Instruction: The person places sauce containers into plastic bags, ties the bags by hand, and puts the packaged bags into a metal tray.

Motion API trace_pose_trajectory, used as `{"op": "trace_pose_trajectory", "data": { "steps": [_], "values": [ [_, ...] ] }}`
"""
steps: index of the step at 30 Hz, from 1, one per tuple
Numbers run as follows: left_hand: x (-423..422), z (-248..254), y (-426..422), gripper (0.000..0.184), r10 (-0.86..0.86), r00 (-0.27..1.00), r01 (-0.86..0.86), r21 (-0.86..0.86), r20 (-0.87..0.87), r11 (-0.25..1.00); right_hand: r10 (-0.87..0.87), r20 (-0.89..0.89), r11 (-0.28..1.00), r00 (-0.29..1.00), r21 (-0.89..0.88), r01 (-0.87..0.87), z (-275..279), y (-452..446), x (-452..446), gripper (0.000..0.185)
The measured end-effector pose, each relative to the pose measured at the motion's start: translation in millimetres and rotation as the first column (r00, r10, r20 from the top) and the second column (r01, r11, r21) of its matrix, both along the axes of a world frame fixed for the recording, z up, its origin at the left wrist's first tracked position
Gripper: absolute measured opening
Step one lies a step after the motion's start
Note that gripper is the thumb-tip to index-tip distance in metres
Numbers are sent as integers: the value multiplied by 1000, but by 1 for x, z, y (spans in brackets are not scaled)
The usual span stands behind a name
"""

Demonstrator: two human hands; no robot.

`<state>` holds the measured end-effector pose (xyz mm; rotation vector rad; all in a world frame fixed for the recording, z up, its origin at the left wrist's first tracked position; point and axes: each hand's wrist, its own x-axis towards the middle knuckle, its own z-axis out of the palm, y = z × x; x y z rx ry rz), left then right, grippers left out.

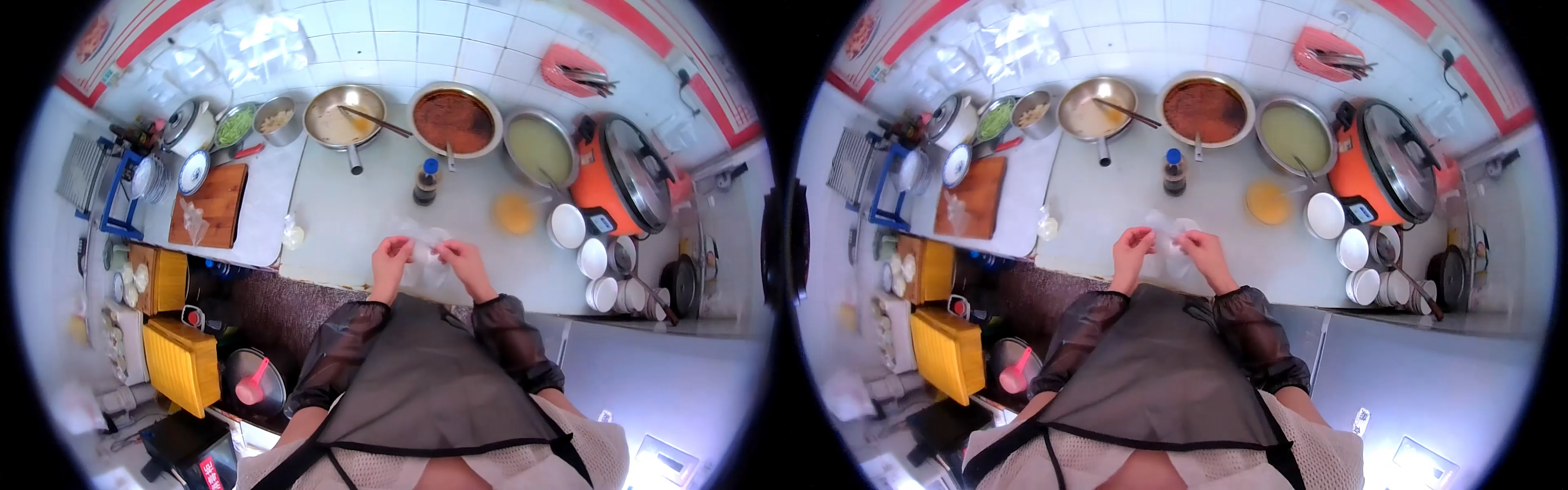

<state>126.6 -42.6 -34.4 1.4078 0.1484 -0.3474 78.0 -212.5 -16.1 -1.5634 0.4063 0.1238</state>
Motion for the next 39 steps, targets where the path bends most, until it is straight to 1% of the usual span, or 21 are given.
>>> {"op": "trace_pose_trajectory", "data": {
  "steps": [3, 5, 7, 10, 12, 14, 15, 16, 18, 21, 23, 24, 26, 27, 29, 30, 33, 34, 36, 37, 39],
  "values": [
    [-1, 3, -14, 23, 29, 1000, -29, -12, -6, 1000, 14, 61, 994, 998, 103, -21, -7, -7, -5, 11],
    [4, -4, -16, 22, -252, 894, 114, -354, -372, 928, 62, 83, 993, 995, 94, -69, -10, -9, -8, 12],
    [5, -19, -22, 22, -212, 925, 102, -331, -315, 938, 115, 109, 989, 987, 82, -124, -10, -13, -9, 13],
    [4, -19, -28, 22, -124, 979, 85, -226, -164, 970, 48, 49, 974, 998, 219, -57, -5, -27, -14, 14],
    [2, -15, -27, 22, -76, 995, 67, -134, -66, 989, 103, -149, 846, 984, 534, -8, 0, -35, -11, 15],
    [1, -12, -31, 18, -91, 995, 92, -15, 44, 996, 125, -72, 903, 990, 422, -83, -11, -34, -5, 16],
    [0, -9, -32, 18, -89, 995, 90, -15, 44, 996, 155, 1, 944, 988, 296, -148, -15, -34, -4, 17],
    [0, -7, -33, 17, -23, 1000, 24, -32, 21, 999, 157, 1, 944, 988, 295, -150, -19, -36, -2, 17],
    [2, -11, -31, 16, 48, 999, -48, -48, -3, 998, 35, 25, 977, 999, 209, -40, -13, -32, 4, 18],
    [8, -15, -21, 18, 40, 998, -45, -109, -47, 993, 12, -47, 967, 999, 256, 0, 3, -20, 8, 17],
    [12, -13, -18, 28, -186, 978, 172, -139, -93, 975, 44, -27, 976, 999, 216, -38, -6, -12, 9, 19],
    [17, -18, -14, 28, -182, 979, 168, -142, -92, 975, 79, -6, 982, 997, 175, -76, -9, -11, 9, 20],
    [30, -24, -5, 38, 155, 974, -111, 253, -162, 961, 103, 56, 987, 993, 118, -109, -5, -9, 11, 21],
    [35, -23, -2, 38, 158, 974, -114, 253, -162, 961, 123, 112, 989, 986, 66, -131, 1, -7, 11, 22],
    [46, -18, 4, 48, -21, 829, -44, -103, -559, 994, 199, 98, 973, 975, 101, -208, 24, 2, 9, 21],
    [56, -30, 9, 41, -412, 783, 92, -568, -467, 818, 271, 90, 950, 958, 135, -281, 33, 5, 10, 21],
    [74, -43, 10, 33, -501, 807, 241, -599, -313, 763, 293, 89, 928, 952, 212, -306, 32, 3, 10, 22],
    [82, -45, 13, 33, -502, 808, 242, -602, -309, 761, 294, 90, 929, 952, 208, -307, 29, -2, 10, 22],
    [102, -70, 32, 18, -206, 871, -151, -644, -445, 750, 189, 80, 963, 979, 180, -201, 18, -22, 5, 23],
    [113, -85, 54, 12, -132, 869, -241, -640, -477, 730, 189, 79, 963, 979, 180, -201, 12, -31, 3, 23],
    [137, -106, 103, 6, 87, 854, -404, -548, -512, 732, 14, 55, 977, 998, 212, -25, 2, -46, 3, 24]
  ]
}}
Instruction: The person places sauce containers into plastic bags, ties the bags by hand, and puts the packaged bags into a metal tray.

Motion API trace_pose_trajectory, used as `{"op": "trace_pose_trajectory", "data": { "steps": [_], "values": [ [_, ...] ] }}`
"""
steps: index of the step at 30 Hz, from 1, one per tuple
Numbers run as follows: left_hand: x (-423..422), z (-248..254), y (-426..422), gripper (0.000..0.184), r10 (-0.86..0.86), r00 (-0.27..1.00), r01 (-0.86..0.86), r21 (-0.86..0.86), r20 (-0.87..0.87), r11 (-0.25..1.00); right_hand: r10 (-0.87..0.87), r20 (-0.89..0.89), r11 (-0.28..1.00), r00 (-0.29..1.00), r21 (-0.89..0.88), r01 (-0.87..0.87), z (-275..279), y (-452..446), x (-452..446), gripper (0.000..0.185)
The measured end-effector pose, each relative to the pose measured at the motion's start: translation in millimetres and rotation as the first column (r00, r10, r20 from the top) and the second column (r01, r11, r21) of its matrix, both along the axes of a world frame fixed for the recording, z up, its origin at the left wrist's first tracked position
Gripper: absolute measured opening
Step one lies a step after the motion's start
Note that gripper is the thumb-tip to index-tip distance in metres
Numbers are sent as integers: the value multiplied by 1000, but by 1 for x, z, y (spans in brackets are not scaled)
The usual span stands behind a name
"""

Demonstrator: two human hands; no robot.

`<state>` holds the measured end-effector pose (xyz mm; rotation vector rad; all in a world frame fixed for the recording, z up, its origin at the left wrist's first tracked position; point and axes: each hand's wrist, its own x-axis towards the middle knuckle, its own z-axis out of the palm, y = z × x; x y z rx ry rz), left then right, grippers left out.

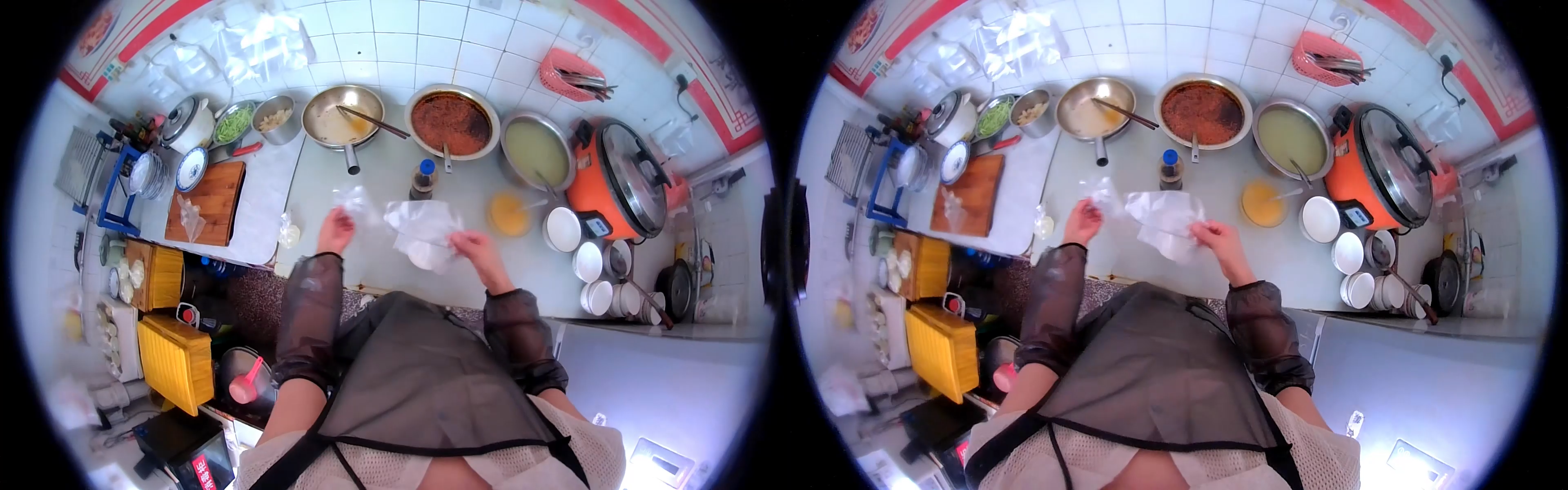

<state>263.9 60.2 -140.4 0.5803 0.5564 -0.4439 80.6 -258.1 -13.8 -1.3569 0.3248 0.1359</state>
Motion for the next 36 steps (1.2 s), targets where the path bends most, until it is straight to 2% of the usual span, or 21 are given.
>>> {"op": "trace_pose_trajectory", "data": {
  "steps": [1, 2, 3, 4, 5, 6, 8, 10, 11, 12, 13, 14, 15, 17, 18, 20, 24, 28, 31, 33, 36],
  "values": [
    [12, -15, 21, 5, 135, 982, -150, 116, 134, 982, -8, 1, 1000, 1000, -1, 8, 1, -2, 2, 24],
    [31, -42, 58, 10, 66, 933, -176, 288, 353, 941, -57, -24, 997, 998, 59, 59, 4, -6, 2, 24],
    [28, -7, 58, 26, 54, 942, -276, 670, 332, 689, -103, -52, 987, 993, 116, 109, 7, -9, 2, 25],
    [32, 4, 74, 56, -145, 944, -178, 825, 298, 537, -108, -54, 987, 993, 113, 114, 12, -10, 2, 25],
    [32, 16, 81, 79, -200, 961, -89, 898, 192, 431, -72, -47, 985, 996, 155, 79, 18, -11, 3, 25],
    [37, 14, 87, 79, -201, 960, -90, 897, 193, 433, -35, -39, 980, 999, 197, 42, 21, -12, 5, 25],
    [46, 10, 95, 96, -172, 984, -17, 942, -43, -334, -29, -46, 996, 999, 81, 32, 12, -13, 9, 24],
    [26, 28, 71, 78, -260, 930, -317, 926, 260, -205, -23, -59, 999, 998, -29, 21, 9, -10, 12, 23],
    [12, 33, 54, 69, -319, 858, -449, 889, 402, -87, 60, -117, 930, 991, -353, -98, 12, -8, 16, 20],
    [-12, 58, 22, 48, -377, 800, -443, 883, 468, 155, 119, -199, 746, 973, -629, -220, 14, -4, 18, 18],
    [-36, 68, -9, 40, -477, 742, -427, 880, 471, 206, 121, -201, 746, 972, -627, -223, 5, 0, 19, 18],
    [-56, 76, -34, 38, -601, 734, -207, 947, 317, 248, 193, 18, 724, 981, -678, -130, -11, 6, 21, 17],
    [-80, 95, -64, 35, -591, 738, -2, 878, 324, 479, 265, 230, 708, 936, -706, -27, -21, 11, 21, 17],
    [-105, 112, -108, 32, -664, 735, 415, 683, 139, 601, 254, 189, 807, 949, -582, -100, -6, 25, 16, 18],
    [-109, 104, -115, 32, -671, 727, 420, 681, 143, 600, 253, 150, 885, 956, -434, -166, 0, 30, 12, 19],
    [-110, 95, -129, 29, -532, 809, 490, 215, 250, 845, 196, 76, 923, 978, -350, -158, -2, 31, 7, 18],
    [-120, 98, -136, 25, -403, 886, 311, 350, 231, 884, -12, -4, 976, 1000, -216, 11, -4, 24, 0, 19],
    [-121, 97, -128, 26, -529, 799, 309, 561, 285, 768, 20, 12, 984, 1000, -176, -18, -9, 18, 0, 20],
    [-124, 98, -133, 30, -491, 824, 247, 599, 283, 761, 39, 125, 921, 991, -390, 12, -18, 15, 6, 25],
    [-129, 96, -135, 31, -297, 933, 122, 596, 205, 794, -6, -8, 852, 1000, -524, 1, -3, 16, 6, 23],
    [-135, 94, -124, 34, -348, 893, 37, 724, 285, 689, -15, 0, 823, 1000, -568, 13, 1, 24, 4, 21]
  ]
}}
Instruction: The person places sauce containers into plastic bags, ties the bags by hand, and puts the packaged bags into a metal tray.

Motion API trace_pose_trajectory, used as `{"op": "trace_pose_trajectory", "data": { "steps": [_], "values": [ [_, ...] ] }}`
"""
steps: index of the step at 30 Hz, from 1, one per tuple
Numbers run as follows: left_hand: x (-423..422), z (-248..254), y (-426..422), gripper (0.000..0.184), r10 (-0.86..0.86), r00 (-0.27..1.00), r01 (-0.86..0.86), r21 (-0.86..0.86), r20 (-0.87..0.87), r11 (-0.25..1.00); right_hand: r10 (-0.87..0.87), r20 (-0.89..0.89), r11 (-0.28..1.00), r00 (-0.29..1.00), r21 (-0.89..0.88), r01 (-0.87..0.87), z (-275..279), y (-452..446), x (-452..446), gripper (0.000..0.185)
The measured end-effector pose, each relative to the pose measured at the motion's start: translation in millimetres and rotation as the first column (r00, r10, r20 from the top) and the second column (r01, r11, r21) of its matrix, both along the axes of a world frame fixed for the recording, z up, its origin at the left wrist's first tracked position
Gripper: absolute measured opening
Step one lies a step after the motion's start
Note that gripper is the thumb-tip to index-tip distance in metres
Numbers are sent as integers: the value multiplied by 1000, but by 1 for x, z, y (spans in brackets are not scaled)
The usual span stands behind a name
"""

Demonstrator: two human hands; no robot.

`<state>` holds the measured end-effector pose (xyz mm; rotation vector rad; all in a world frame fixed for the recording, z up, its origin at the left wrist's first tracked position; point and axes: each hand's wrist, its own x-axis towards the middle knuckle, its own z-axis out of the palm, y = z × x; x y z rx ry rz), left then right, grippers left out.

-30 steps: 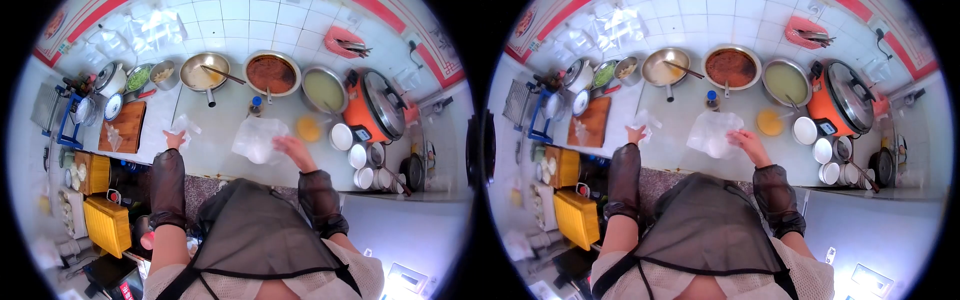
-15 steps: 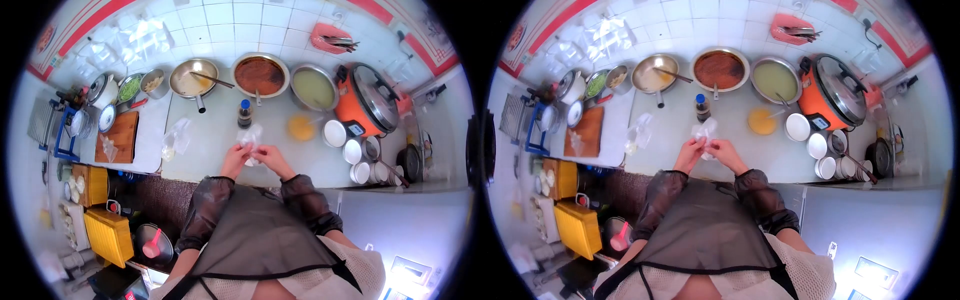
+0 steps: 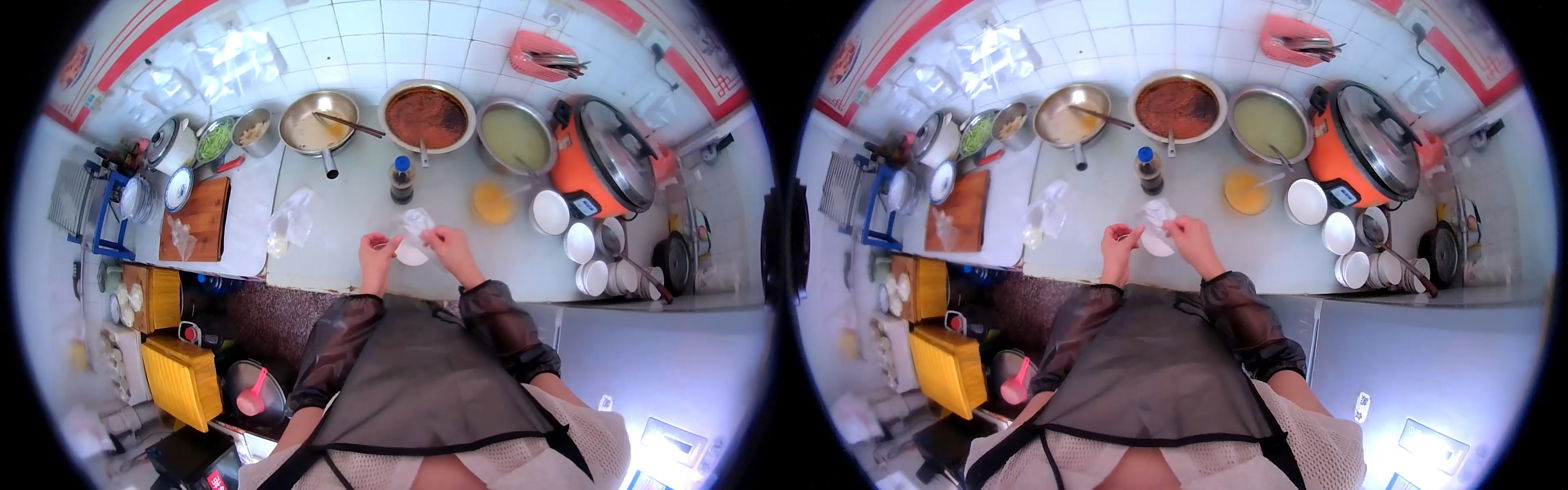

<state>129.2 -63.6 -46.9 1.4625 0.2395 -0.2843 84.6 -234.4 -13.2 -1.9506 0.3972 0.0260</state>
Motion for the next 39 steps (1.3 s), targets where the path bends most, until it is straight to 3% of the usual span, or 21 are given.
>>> {"op": "trace_pose_trajectory", "data": {
  "steps": [1, 3, 7, 9, 10, 12, 13, 15, 16, 18, 19, 21, 24, 28, 30, 31, 32, 33, 34, 36, 39],
  "values": [
    [-1, 0, 1, 34, 4, 1000, -4, 1, -2, 1000, 4, -2, 1000, 1000, 1, -4, -3, 5, -2, 21],
    [0, 12, 1, 38, -312, 946, 310, -33, -88, 950, -34, 177, 999, 984, 43, 27, -9, 18, -3, 19],
    [-1, 6, 2, 34, -349, 919, 303, -239, -183, 922, 16, 107, 998, 994, -67, -9, -16, 23, -4, 14],
    [-5, 8, 7, 28, -243, 928, 46, -559, -284, 828, -111, -23, 875, 994, 472, 109, -38, 9, -4, 13],
    [-3, 6, 13, 28, -242, 928, 44, -559, -284, 828, -109, -24, 875, 994, 472, 108, -42, 3, -6, 13],
    [2, -9, 29, 26, -281, 859, -180, -767, -428, 616, -473, -197, 355, 858, 849, 391, -31, -9, -8, 15],
    [3, -20, 33, 26, -281, 858, -182, -766, -430, 616, -473, -200, 355, 858, 848, 393, -48, -22, -10, 15],
    [4, -54, 37, 29, -456, 848, 374, -305, -269, 876, -328, -252, 200, 910, 923, 327, -109, -45, -12, 16],
    [3, -68, 34, 29, -452, 848, 368, -307, -277, 878, -324, -260, 200, 910, 921, 335, -119, -42, -15, 16],
    [14, -93, 19, 37, -243, 967, 254, 383, -78, 888, -468, -265, 660, 843, 529, 533, -133, -30, -11, 24],
    [18, -111, 14, 37, -243, 967, 255, 382, -81, 888, -468, -268, 660, 842, 528, 534, -148, -26, -9, 24],
    [24, -149, 5, 40, -198, 978, 140, 511, 61, 848, -500, 2, 859, 866, 133, 495, -177, -22, -7, 46],
    [33, -179, -4, 39, -349, 937, 290, 557, 0, 778, -302, -256, 953, 918, -63, 296, -152, -29, 5, 44],
    [32, -125, -3, 45, -504, 809, 583, 296, -302, 757, -216, -403, 954, 889, 106, 280, -145, -41, 25, 44],
    [18, -92, -4, 52, -585, 743, 505, -302, -326, 809, -22, 93, 928, 995, 371, -15, -176, -50, 23, 49],
    [12, -68, -5, 52, -587, 742, 510, -296, -323, 807, -26, 100, 927, 995, 374, -13, -157, -48, 16, 49],
    [7, -43, -6, 55, -543, 790, 421, -392, -284, 818, -65, -76, 681, 995, 726, 100, -121, -43, 2, 43],
    [5, -29, -7, 58, -490, 836, 330, -487, -247, 808, -43, -150, 505, 988, 850, 151, -113, -43, -9, 40],
    [6, -27, -6, 58, -488, 839, 333, -485, -238, 809, -17, -235, 313, 972, 922, 228, -106, -43, -20, 38],
    [7, -25, -8, 59, -301, 940, 194, -472, -161, 860, 232, -199, -265, 952, 929, 259, -112, -62, -36, 26],
    [10, -26, -10, 56, -283, 958, 243, -380, -51, 892, 136, -73, -232, 988, 967, 103, -63, -40, -40, 17]
  ]
}}
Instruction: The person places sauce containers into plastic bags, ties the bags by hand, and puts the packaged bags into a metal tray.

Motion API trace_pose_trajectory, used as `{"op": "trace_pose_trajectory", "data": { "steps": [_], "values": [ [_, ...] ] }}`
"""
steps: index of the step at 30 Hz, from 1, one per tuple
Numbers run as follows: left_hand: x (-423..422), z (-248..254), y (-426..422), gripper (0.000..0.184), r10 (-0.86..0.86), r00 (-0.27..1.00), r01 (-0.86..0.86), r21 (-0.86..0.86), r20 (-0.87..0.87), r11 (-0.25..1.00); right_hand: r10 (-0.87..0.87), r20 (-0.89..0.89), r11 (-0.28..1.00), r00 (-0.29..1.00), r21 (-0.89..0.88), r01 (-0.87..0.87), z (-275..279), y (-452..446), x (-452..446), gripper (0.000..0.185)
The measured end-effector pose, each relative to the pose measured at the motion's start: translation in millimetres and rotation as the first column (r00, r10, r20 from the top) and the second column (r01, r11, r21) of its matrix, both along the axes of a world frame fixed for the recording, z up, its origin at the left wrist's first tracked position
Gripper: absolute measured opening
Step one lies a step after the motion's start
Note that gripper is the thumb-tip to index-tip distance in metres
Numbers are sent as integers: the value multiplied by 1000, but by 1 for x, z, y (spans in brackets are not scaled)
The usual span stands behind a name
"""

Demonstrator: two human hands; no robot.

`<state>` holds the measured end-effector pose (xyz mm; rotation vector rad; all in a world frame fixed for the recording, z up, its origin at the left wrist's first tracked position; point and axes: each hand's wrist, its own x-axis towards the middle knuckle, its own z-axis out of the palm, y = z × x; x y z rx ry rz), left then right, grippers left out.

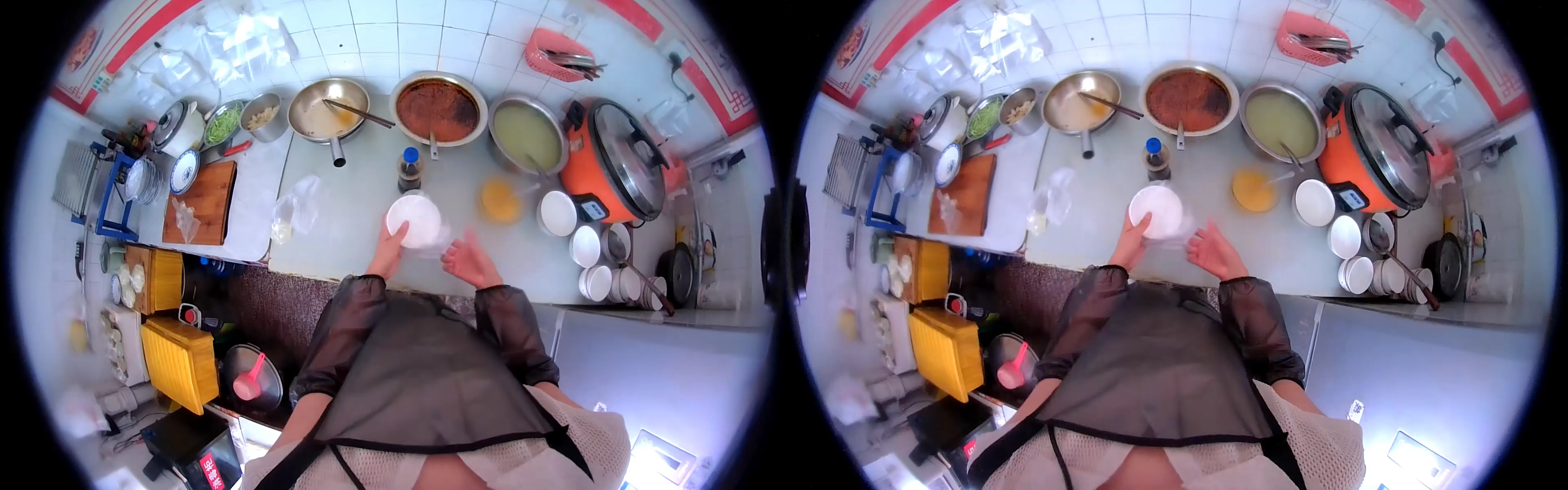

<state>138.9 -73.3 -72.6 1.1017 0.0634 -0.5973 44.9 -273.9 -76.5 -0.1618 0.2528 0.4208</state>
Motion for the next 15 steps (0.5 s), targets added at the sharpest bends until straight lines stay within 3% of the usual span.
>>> {"op": "trace_pose_trajectory", "data": {
  "steps": [1, 3, 4, 6, 7, 8, 9, 10, 12, 14, 15],
  "values": [
    [0, -2, -1, 56, -5, 1000, 5, 2, 3, 1000, -5, 3, 1000, 1000, 2, 5, -1, 2, -3, 17],
    [6, -2, -7, 47, -13, 969, -41, -213, -245, 976, -14, 56, 923, 998, -383, 34, -11, 4, -12, 20],
    [8, 0, -12, 47, -32, 971, -20, -218, -235, 976, -33, 66, 920, 997, -387, 55, -27, -1, -22, 20],
    [4, 8, -20, 51, -108, 981, 41, -370, -163, 928, -130, -181, 909, 975, -413, 44, -60, -17, -44, 18],
    [2, 11, -25, 51, -113, 980, 44, -375, -165, 926, -135, -183, 907, 974, -418, 47, -65, -26, -47, 18],
    [0, 14, -30, 51, -98, 987, 61, -268, -127, 961, -185, -79, 467, 980, -884, 17, -49, -31, -46, 19],
    [-2, 15, -33, 51, -92, 992, 77, -155, -88, 985, -166, 30, -162, 986, -987, 3, -27, -34, -44, 21],
    [-3, 14, -40, 51, -105, 990, 90, -151, -90, 984, -114, 275, -462, 955, -866, 194, 5, -29, -33, 26],
    [-8, 12, -62, 52, -179, 983, 181, 69, -28, 981, 70, 557, -709, 827, -556, 435, 75, -11, 0, 31],
    [-15, 13, -83, 52, -246, 967, 235, 155, 60, 960, 229, 410, -688, 883, -574, 445, 33, -13, 28, 31],
    [-15, 14, -93, 53, -295, 944, 254, 241, 148, 937, 210, 416, -702, 885, -566, 433, 37, -17, 31, 31]
  ]
}}
